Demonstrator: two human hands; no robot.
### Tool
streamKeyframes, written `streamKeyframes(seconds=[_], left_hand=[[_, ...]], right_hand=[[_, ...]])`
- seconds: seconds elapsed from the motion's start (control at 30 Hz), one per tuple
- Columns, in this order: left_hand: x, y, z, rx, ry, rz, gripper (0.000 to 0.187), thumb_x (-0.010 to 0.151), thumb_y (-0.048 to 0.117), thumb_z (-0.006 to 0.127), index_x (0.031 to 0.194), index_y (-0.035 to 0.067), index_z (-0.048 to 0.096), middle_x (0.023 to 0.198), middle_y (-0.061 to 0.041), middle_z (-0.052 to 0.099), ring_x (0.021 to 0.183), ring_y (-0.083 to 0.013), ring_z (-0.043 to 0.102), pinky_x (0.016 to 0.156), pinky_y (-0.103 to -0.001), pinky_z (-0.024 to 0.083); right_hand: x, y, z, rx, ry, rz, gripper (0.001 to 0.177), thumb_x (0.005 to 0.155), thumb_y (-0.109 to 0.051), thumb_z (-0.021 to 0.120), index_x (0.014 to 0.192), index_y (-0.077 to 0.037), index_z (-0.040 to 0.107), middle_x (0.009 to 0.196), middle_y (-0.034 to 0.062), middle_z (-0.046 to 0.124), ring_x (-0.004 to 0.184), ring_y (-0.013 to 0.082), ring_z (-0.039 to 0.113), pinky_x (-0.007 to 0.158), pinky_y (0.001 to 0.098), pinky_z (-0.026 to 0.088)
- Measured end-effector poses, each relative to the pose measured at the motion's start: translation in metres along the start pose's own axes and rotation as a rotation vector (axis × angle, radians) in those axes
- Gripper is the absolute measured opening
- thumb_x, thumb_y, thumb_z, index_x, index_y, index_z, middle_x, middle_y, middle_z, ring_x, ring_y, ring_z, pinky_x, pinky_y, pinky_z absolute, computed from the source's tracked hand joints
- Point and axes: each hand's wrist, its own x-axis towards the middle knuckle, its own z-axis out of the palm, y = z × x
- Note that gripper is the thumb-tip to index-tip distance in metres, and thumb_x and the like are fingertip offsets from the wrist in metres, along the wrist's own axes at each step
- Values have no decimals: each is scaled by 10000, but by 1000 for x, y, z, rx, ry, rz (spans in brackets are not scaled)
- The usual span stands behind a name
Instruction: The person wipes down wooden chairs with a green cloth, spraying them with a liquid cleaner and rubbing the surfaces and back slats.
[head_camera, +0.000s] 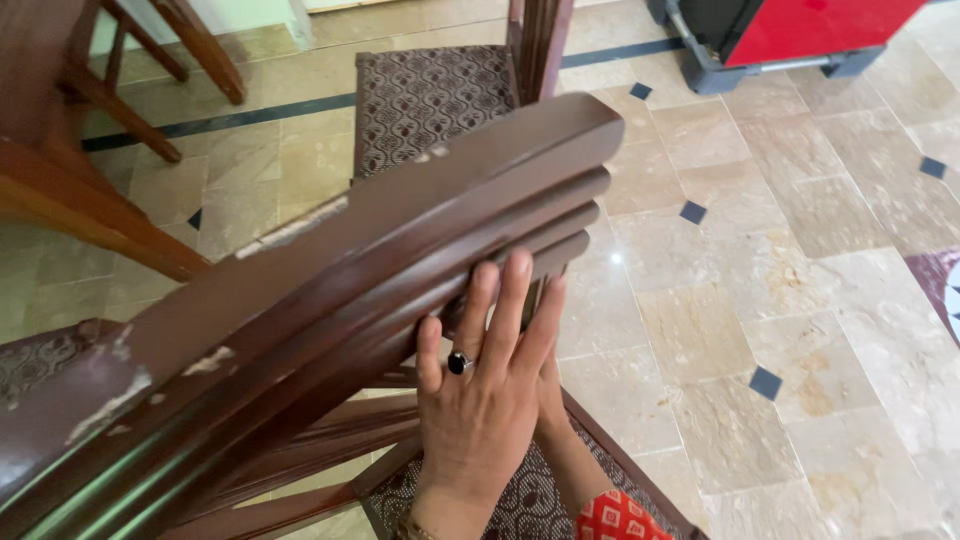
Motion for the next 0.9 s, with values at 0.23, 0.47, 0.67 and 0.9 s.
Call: streamKeyframes(seconds=[0.23,0.47,0.67,0.9], left_hand=[[-76,-4,64,-231,-325,-60,685,907,119,500,1572,223,375,1688,13,225,1539,-148,191,1231,-468,-1],[-124,-4,131,-86,-303,9,693,885,92,501,1565,178,400,1685,46,241,1544,-126,194,1194,-479,151],[-142,-2,145,-332,-658,-95,780,801,25,550,1546,200,394,1729,19,134,1573,-177,109,1191,-542,80],[-150,-7,128,-426,-827,-164,675,881,144,598,1534,168,427,1724,-39,74,1572,-215,59,1185,-559,57]], right_hand=[[-21,73,22,-69,490,290,584,1060,-180,448,1620,-127,293,1220,220,654,1016,283,676,829,366,543],[-25,148,22,-366,646,431,542,1047,-198,437,1579,-193,335,1060,231,720,877,357,724,728,452,546],[-33,234,1,-536,761,703,392,973,-100,497,1339,-132,633,1107,284,728,987,465,687,838,508,544],[-35,189,-17,-302,589,610,485,848,-25,536,1313,-105,646,1113,203,749,1009,298,713,879,408,542]])
